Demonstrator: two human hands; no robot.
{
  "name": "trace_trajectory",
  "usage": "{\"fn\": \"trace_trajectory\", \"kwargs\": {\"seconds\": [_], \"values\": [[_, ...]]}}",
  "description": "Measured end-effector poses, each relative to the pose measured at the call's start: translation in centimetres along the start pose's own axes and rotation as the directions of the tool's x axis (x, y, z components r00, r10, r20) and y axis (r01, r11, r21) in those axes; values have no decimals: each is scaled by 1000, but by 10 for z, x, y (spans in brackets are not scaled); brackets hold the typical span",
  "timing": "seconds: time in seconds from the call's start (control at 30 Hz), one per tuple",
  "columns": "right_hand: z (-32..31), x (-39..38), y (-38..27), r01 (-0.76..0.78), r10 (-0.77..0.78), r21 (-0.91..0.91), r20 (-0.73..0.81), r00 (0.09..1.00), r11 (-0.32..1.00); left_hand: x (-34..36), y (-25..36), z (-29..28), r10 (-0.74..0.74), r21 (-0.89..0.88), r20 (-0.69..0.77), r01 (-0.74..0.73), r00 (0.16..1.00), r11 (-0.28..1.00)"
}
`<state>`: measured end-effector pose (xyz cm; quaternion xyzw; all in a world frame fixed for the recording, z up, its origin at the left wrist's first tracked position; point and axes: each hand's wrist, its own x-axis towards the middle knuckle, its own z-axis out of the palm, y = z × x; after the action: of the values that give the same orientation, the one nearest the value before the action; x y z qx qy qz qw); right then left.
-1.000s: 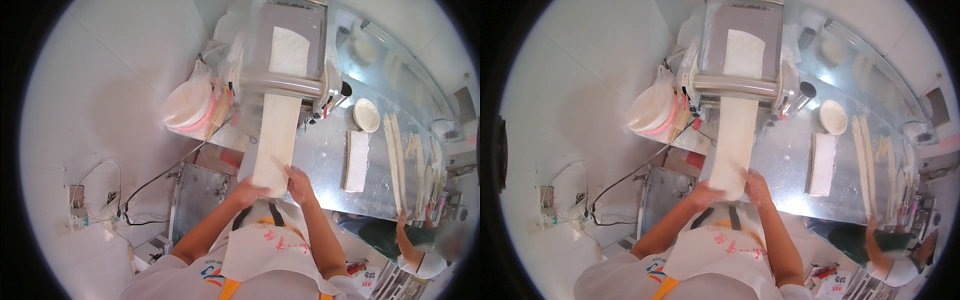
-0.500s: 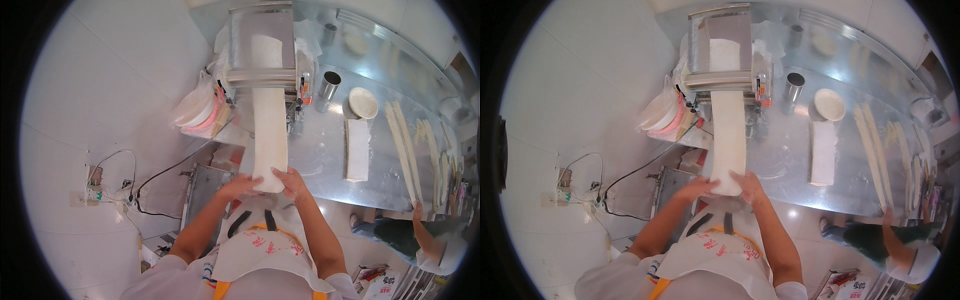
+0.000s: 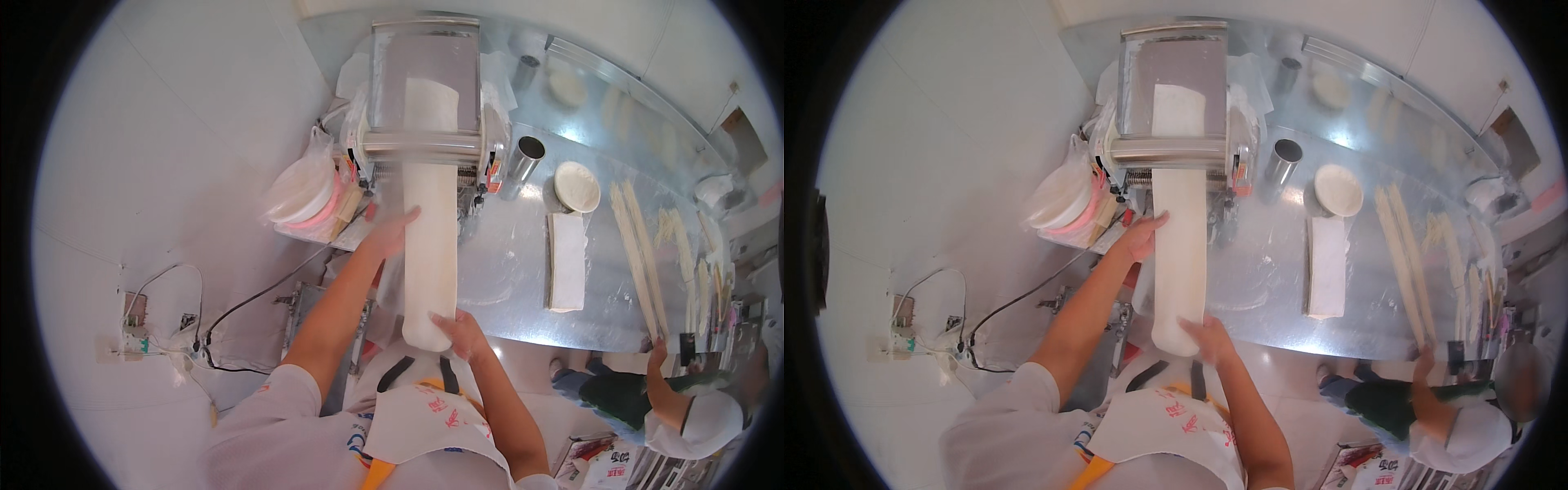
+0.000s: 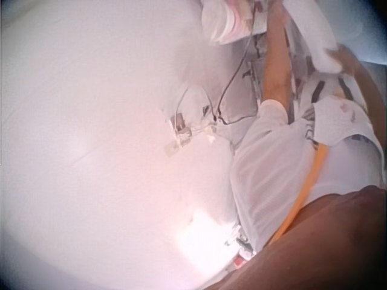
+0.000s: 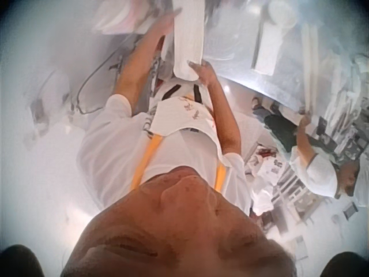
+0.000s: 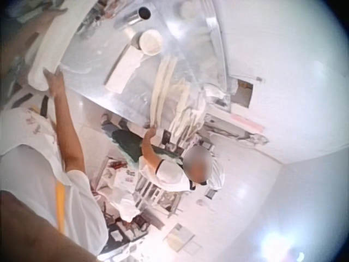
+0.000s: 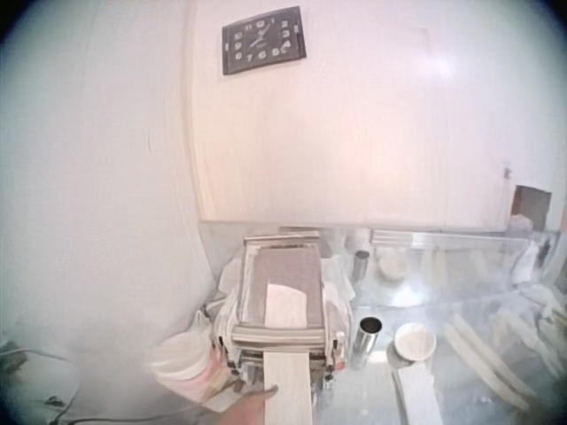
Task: The person operates a noodle machine to cut sheets of dough into noodles. They feed flat dough pieces through the machine rollers, catch the resulting noodles as they emerge, and place the finished noodles onto the metal table, often dusting the area with flour.
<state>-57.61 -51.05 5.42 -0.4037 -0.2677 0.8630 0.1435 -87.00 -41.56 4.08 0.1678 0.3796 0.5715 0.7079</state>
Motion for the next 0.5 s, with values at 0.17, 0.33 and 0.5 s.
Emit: {"fn": "trace_trajectory", "kwargs": {"seconds": [0.17,0.33,0.5], "values": [[-5,12,18,-15,14,-38,-33,999,999,27,9,-13,-39,98,-1,39,999,994],[-8,23,28,-16,12,-94,-40,999,995,33,13,-12,-58,58,9,58,998,997],[-16,24,34,-25,23,-196,-12,1000,980,34,17,-19,-42,212,-4,42,999,976]]}}
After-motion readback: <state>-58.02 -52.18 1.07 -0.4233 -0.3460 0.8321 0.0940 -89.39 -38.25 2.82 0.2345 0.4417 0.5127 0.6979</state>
